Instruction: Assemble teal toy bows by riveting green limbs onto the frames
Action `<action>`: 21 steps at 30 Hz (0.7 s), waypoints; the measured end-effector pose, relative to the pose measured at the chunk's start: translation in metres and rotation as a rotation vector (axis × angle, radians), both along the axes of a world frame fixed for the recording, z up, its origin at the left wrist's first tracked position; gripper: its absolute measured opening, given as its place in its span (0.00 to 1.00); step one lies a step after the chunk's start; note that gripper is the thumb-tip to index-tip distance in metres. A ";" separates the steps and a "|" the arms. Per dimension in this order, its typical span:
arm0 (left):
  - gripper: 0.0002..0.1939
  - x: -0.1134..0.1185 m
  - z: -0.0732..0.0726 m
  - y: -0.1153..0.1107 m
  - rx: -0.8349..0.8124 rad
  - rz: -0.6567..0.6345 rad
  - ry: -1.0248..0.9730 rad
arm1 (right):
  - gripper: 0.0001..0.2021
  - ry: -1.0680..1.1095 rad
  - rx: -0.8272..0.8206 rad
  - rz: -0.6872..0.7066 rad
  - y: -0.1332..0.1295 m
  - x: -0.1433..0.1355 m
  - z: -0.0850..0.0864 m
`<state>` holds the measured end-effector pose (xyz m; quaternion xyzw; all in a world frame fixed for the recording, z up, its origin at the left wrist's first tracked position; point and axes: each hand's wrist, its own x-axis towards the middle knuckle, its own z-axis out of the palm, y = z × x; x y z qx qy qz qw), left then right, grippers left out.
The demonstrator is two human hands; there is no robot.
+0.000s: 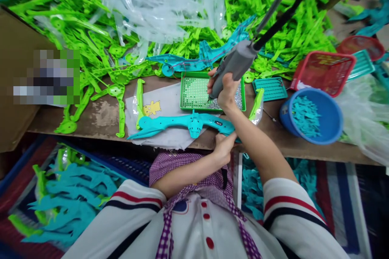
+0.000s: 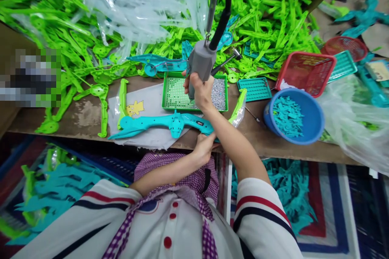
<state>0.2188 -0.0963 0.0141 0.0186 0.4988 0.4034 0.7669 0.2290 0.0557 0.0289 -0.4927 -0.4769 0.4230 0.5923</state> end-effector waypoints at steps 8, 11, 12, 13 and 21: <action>0.22 0.001 -0.004 -0.001 0.010 -0.009 0.026 | 0.37 -0.030 0.007 0.015 0.001 0.000 0.006; 0.18 0.000 -0.005 -0.001 0.004 -0.048 0.032 | 0.39 0.007 0.067 -0.030 -0.001 0.007 0.024; 0.16 -0.001 -0.005 0.000 0.003 -0.064 0.034 | 0.40 0.033 0.081 -0.048 -0.005 0.011 0.032; 0.14 -0.002 -0.005 0.000 0.001 -0.074 0.036 | 0.40 0.060 0.091 -0.065 -0.010 0.016 0.042; 0.13 -0.003 -0.010 -0.001 0.010 -0.093 0.030 | 0.41 -0.161 0.039 -0.202 -0.098 0.077 0.068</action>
